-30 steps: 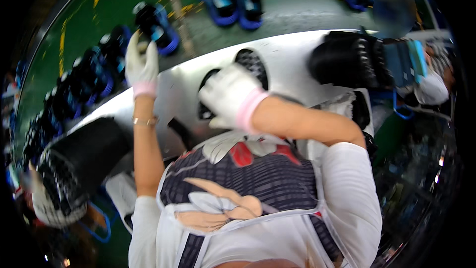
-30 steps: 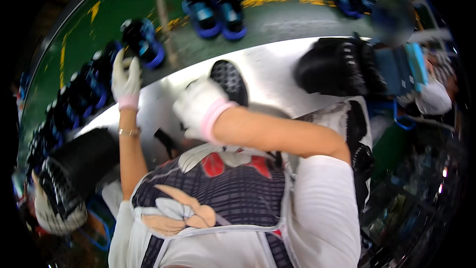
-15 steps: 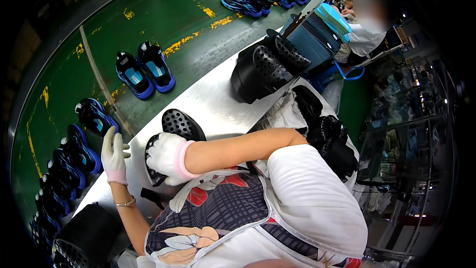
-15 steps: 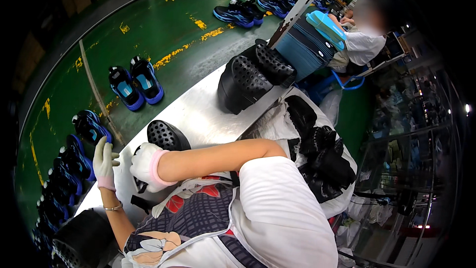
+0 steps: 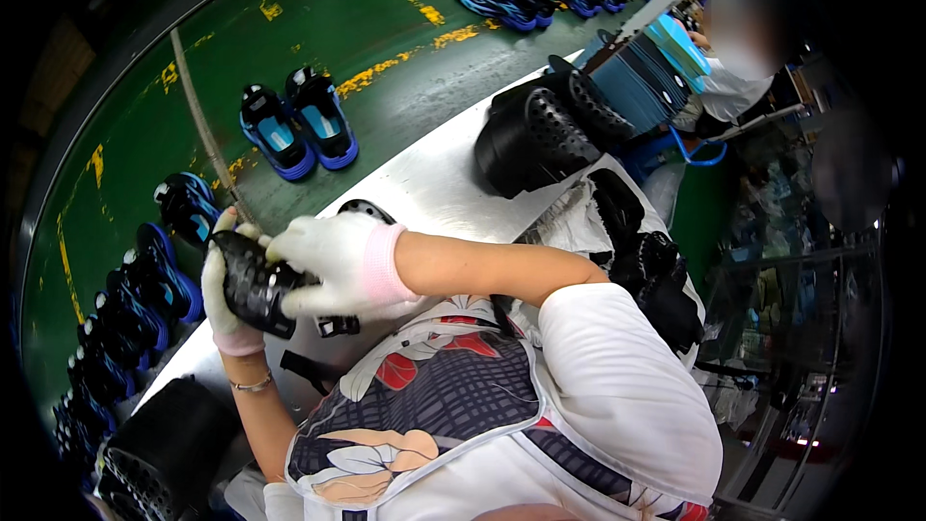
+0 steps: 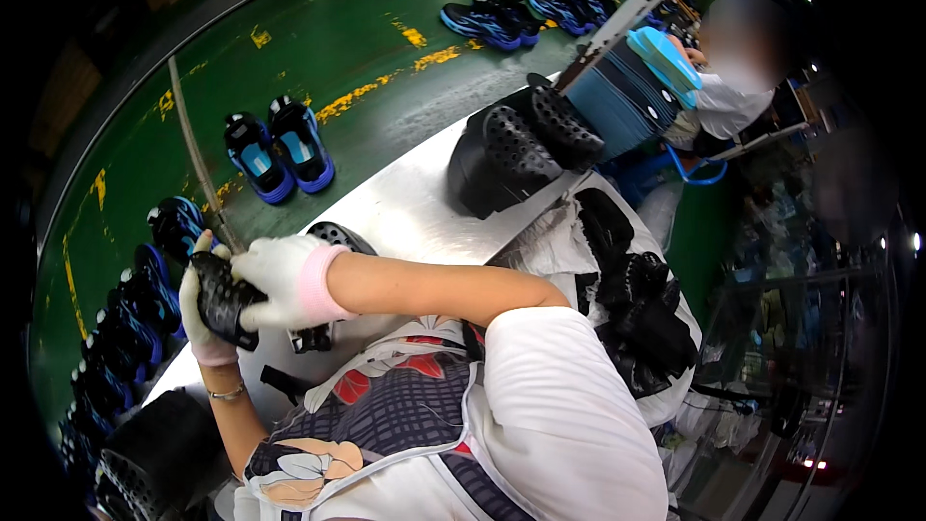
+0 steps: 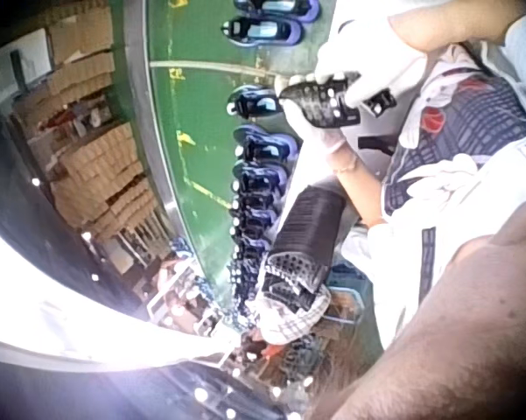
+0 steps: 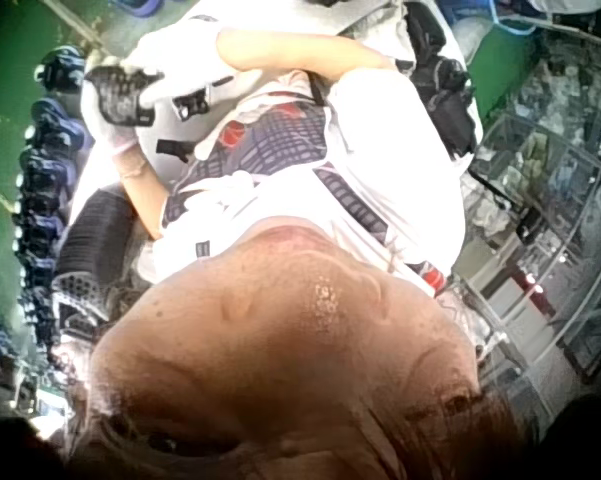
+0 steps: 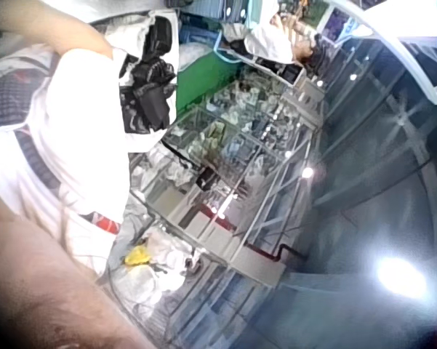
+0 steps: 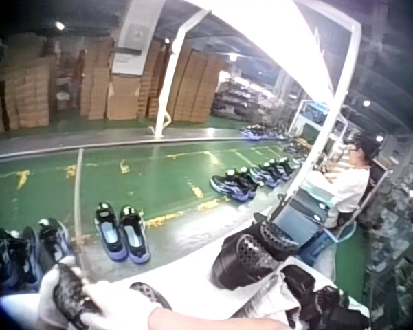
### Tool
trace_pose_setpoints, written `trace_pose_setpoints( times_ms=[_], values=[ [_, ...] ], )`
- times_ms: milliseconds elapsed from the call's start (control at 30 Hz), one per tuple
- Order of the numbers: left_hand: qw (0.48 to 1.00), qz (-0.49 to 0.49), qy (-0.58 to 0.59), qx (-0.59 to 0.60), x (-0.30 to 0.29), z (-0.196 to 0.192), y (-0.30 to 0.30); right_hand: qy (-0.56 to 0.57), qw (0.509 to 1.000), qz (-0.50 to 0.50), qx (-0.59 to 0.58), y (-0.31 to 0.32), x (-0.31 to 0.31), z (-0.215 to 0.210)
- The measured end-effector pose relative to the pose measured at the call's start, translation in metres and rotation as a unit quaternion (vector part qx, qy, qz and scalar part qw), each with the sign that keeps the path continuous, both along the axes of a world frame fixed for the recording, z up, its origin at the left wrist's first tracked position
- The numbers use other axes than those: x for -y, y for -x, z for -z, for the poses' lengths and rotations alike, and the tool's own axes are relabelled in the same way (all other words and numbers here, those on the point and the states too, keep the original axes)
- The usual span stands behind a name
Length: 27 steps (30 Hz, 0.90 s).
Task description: The person inserts black plastic shoe trees into blue and black athletic shoes on a factory assembly line. They pick up a shoe tree, place it inside a shoe, and then move the shoe down the line, repeating this process for multiple pairs.
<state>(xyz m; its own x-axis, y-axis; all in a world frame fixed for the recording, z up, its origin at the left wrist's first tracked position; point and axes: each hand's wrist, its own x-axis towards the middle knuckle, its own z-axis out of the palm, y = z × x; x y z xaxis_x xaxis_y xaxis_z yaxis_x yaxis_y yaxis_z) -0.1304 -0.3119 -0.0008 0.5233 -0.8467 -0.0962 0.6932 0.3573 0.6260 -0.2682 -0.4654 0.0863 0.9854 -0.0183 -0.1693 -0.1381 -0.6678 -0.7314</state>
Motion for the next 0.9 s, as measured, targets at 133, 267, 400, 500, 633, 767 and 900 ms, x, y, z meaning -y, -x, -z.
trace_pose_setpoints(
  times_ms=[133,267,400,500,633,767,900],
  values=[
    [0.996,-0.093,0.003,0.0,0.008,0.008,-0.004,0.031,0.998,0.037,-0.05,-0.013,-0.004,0.01],
    [0.985,-0.154,-0.072,0.031,0.019,0.01,-0.008,0.021,0.996,0.082,-0.002,-0.018,-0.009,0.018],
    [0.957,-0.205,-0.153,0.134,0.029,0.017,-0.018,0.094,0.993,0.075,-0.009,-0.025,-0.009,0.012],
    [0.954,-0.142,-0.17,0.201,0.039,0.02,-0.026,0.154,0.983,0.098,0.034,-0.028,0.005,0.014],
    [0.949,-0.089,-0.233,0.193,0.049,0.03,-0.029,0.298,0.946,0.127,0.0,-0.037,0.033,0.02],
    [0.73,-0.176,-0.254,0.61,0.069,0.052,-0.04,0.326,0.935,0.125,-0.063,-0.068,0.072,0.019],
    [0.674,-0.075,-0.307,0.668,0.097,0.064,-0.05,0.317,0.932,0.074,-0.158,-0.117,0.097,0.007]
  ],
)
